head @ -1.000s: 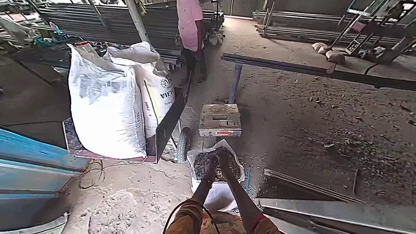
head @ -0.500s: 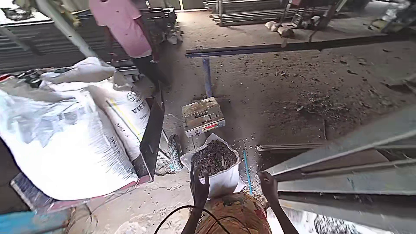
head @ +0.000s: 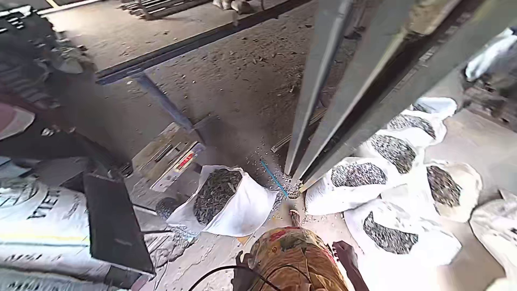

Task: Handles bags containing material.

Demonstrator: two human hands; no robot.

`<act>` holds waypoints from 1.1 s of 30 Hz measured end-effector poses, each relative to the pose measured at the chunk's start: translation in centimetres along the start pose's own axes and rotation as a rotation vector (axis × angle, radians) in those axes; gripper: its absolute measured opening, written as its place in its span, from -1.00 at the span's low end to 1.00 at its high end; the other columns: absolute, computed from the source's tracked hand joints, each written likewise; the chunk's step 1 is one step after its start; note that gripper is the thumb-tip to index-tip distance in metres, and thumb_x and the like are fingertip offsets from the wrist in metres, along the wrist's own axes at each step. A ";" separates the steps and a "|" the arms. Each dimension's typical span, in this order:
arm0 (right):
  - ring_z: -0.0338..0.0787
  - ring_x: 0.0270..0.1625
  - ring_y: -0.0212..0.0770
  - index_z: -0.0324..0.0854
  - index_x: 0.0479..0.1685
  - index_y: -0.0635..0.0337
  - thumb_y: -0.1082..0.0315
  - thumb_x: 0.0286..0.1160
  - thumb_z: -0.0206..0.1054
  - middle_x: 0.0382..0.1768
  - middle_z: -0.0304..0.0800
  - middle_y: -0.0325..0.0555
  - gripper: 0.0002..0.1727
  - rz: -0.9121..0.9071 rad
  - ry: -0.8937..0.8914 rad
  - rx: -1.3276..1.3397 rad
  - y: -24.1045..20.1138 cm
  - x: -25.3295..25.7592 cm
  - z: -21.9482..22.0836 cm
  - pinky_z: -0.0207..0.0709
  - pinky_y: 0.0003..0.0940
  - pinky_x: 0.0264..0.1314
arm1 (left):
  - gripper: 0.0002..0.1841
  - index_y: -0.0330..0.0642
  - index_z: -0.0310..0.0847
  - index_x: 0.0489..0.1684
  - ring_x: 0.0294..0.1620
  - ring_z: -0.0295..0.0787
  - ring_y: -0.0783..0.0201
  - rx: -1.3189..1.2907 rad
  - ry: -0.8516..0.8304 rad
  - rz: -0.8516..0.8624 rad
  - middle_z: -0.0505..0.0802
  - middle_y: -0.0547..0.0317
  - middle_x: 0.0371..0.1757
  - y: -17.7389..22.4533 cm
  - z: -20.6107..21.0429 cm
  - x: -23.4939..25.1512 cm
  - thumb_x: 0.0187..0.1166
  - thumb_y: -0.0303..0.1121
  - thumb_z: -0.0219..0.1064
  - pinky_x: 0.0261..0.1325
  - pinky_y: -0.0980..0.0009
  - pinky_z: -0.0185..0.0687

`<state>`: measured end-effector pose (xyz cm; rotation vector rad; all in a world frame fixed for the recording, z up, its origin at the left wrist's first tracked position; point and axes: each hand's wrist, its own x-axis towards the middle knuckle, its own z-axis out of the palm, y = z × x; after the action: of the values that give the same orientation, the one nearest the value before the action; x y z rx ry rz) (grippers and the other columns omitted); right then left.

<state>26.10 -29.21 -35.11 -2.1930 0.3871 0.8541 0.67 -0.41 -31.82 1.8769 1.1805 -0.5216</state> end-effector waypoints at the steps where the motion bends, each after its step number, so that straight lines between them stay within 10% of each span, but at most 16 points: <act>1: 0.87 -0.08 0.15 0.80 -0.06 0.35 0.32 0.70 0.28 -0.14 0.89 0.24 -0.74 -0.005 0.004 -0.007 -0.2 0.1 0.0 0.64 0.17 0.08 | -0.55 -0.35 0.65 0.35 0.64 0.42 -0.31 -0.011 -0.017 0.060 0.44 -0.43 0.66 -0.1 -0.1 1.8 0.56 -0.29 0.44 0.64 -0.10 0.36; 5: 0.86 -0.07 0.13 0.78 -0.02 0.35 0.28 0.71 0.27 -0.12 0.87 0.23 -0.71 -0.022 0.012 0.066 -3.5 1.2 -3.1 0.63 0.15 0.14 | -0.59 -0.37 0.56 0.44 0.37 0.73 -0.16 -0.054 -0.247 0.160 0.74 -0.28 0.39 5.8 -1.4 5.4 0.76 -0.28 0.26 0.39 -0.12 0.59; 11: 0.88 -0.04 0.02 0.76 0.08 0.30 0.24 0.73 0.24 -0.02 0.87 0.15 -0.69 -0.122 0.024 0.261 -7.8 8.9 -11.8 0.68 0.05 0.18 | -0.64 -0.34 0.62 0.37 0.38 0.70 -0.14 -0.069 -0.136 0.287 0.75 -0.24 0.38 20.4 0.4 7.5 0.78 -0.29 0.22 0.37 -0.15 0.56; 17: 0.82 0.06 0.10 0.64 0.24 0.44 0.29 0.78 0.20 0.11 0.77 0.32 -0.65 0.023 0.054 0.709 -10.8 20.3 -18.7 0.67 0.03 0.19 | -0.52 -0.37 0.48 0.53 0.44 0.68 -0.12 -0.020 -0.392 0.359 0.67 -0.28 0.48 36.5 9.6 8.2 0.73 -0.26 0.24 0.44 -0.05 0.62; 21: 0.70 0.32 0.24 0.65 0.28 0.45 0.26 0.74 0.24 0.25 0.71 0.41 -0.60 0.068 0.089 0.548 -12.7 29.7 -22.1 0.47 0.15 0.41 | -0.54 -0.40 0.58 0.41 0.56 0.55 -0.13 0.102 -0.326 0.516 0.67 -0.31 0.48 44.5 18.9 14.5 0.67 -0.25 0.30 0.64 0.02 0.42; 28: -0.15 0.90 0.38 0.12 0.81 0.37 0.07 0.56 0.32 0.87 -0.26 0.44 -0.12 0.164 0.302 0.000 -12.7 41.9 -18.1 -0.08 0.24 0.83 | -0.29 -0.44 0.25 0.71 0.81 0.14 -0.25 0.246 -0.091 0.413 0.29 -0.43 0.76 50.1 27.6 27.1 0.70 -0.09 0.26 0.83 -0.05 0.02; 33: 0.17 0.81 0.35 0.40 0.73 0.01 -0.02 0.47 0.35 0.78 0.21 0.27 -0.24 0.000 0.188 -0.010 -12.1 38.4 -11.5 -0.08 0.38 0.78 | -0.22 -0.43 0.08 0.80 0.82 0.19 -0.14 0.372 0.018 0.393 0.34 -0.34 0.76 49.8 28.1 29.2 0.71 -0.08 0.24 0.84 0.02 0.04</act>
<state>65.57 -29.85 -48.98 -2.2900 0.4751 0.6526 60.51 -18.32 -46.82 2.3639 0.7260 -0.5275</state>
